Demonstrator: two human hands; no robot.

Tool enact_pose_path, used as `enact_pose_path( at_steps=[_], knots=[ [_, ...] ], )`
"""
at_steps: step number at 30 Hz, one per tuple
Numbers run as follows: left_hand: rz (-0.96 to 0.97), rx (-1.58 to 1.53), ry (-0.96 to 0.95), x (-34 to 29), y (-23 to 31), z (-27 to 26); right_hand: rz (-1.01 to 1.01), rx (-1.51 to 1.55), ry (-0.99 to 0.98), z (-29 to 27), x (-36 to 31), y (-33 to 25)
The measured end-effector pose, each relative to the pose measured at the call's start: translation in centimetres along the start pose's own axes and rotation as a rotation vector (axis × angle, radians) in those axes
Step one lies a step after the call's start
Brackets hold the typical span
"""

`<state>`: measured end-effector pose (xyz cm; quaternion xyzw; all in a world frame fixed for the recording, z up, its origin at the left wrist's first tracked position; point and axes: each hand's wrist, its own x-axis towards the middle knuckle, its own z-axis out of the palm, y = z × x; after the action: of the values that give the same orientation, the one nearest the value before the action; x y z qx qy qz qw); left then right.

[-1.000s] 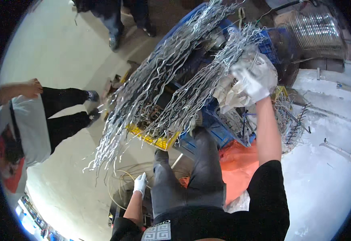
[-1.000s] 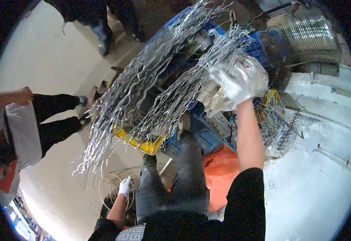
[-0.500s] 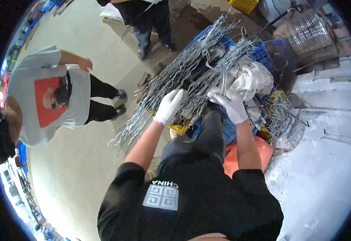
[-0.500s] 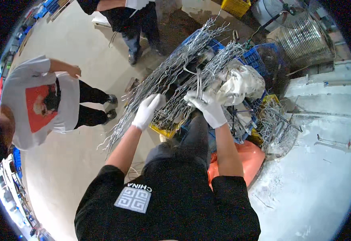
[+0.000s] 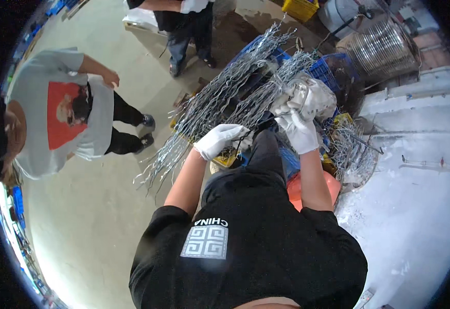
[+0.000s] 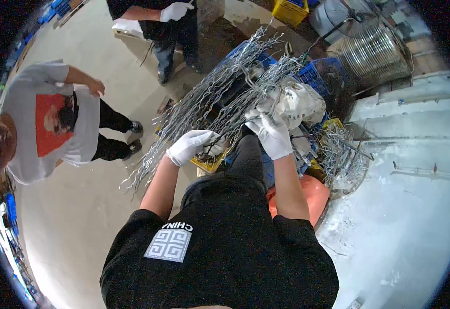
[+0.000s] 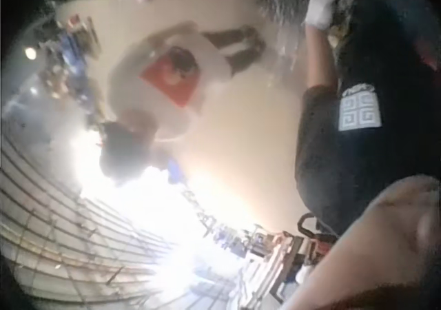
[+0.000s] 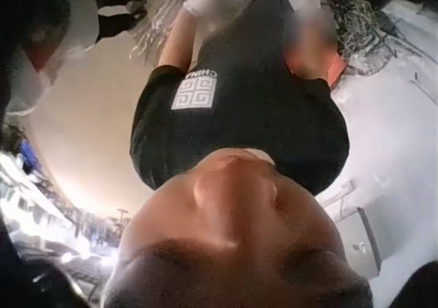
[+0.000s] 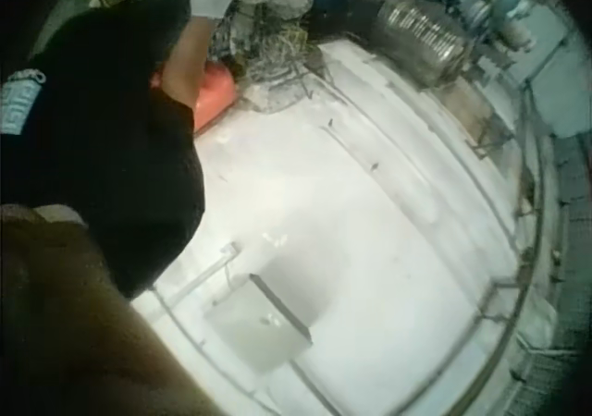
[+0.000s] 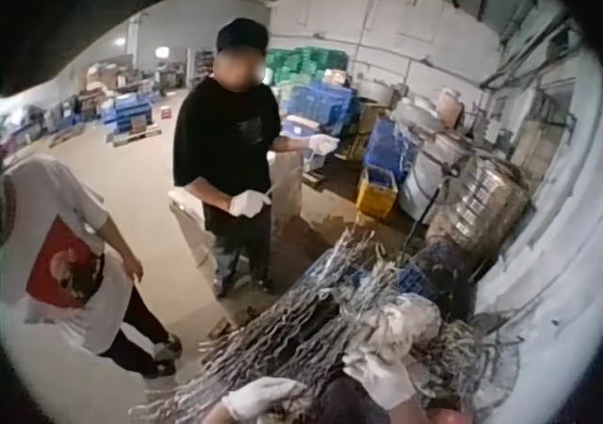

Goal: The recorder is inspecting and organizing bent metal wire components on a factory floor.

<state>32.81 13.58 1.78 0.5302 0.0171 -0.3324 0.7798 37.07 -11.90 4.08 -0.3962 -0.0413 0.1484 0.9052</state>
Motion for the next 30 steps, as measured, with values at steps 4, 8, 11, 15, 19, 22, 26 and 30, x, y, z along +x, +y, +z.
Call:
enact_pose_path(
  at_steps=[4, 8, 11, 15, 19, 22, 26, 30],
  knots=[
    [0.173, 0.379, -0.03, -0.6, -0.6, 0.3, 0.052, 0.036, -0.03, -0.6, 1.6, 1.4],
    [0.203, 0.819, 0.062, -0.4, -2.1, 0.8, 0.088, -0.043, -0.006, 1.5, 2.3, 2.6],
    [0.152, 1.128, 0.172, 0.3, -4.3, 1.2, 0.112, -0.125, 0.032, 2.2, 2.3, 3.7],
    [0.13, 1.281, 0.237, 1.8, -8.1, 2.4, 0.035, 0.516, -0.029, -2.5, 1.4, 5.9],
    [0.171, 1.266, 0.127, 2.5, -11.1, 2.8, 0.071, 0.233, 0.226, -1.1, -0.8, 5.4],
    [0.131, 1.33, 0.091, 3.4, -12.2, 2.5, 0.135, 0.059, 0.349, -1.0, -1.4, 3.8],
    [0.494, 1.425, 0.453, 3.9, -13.8, 0.1, 0.315, -0.165, 0.454, -1.4, -2.2, 1.8],
    [0.579, 1.476, 0.358, 3.2, -16.6, -3.8, 0.573, -0.093, 0.472, -0.5, -2.7, 2.1]
  ],
)
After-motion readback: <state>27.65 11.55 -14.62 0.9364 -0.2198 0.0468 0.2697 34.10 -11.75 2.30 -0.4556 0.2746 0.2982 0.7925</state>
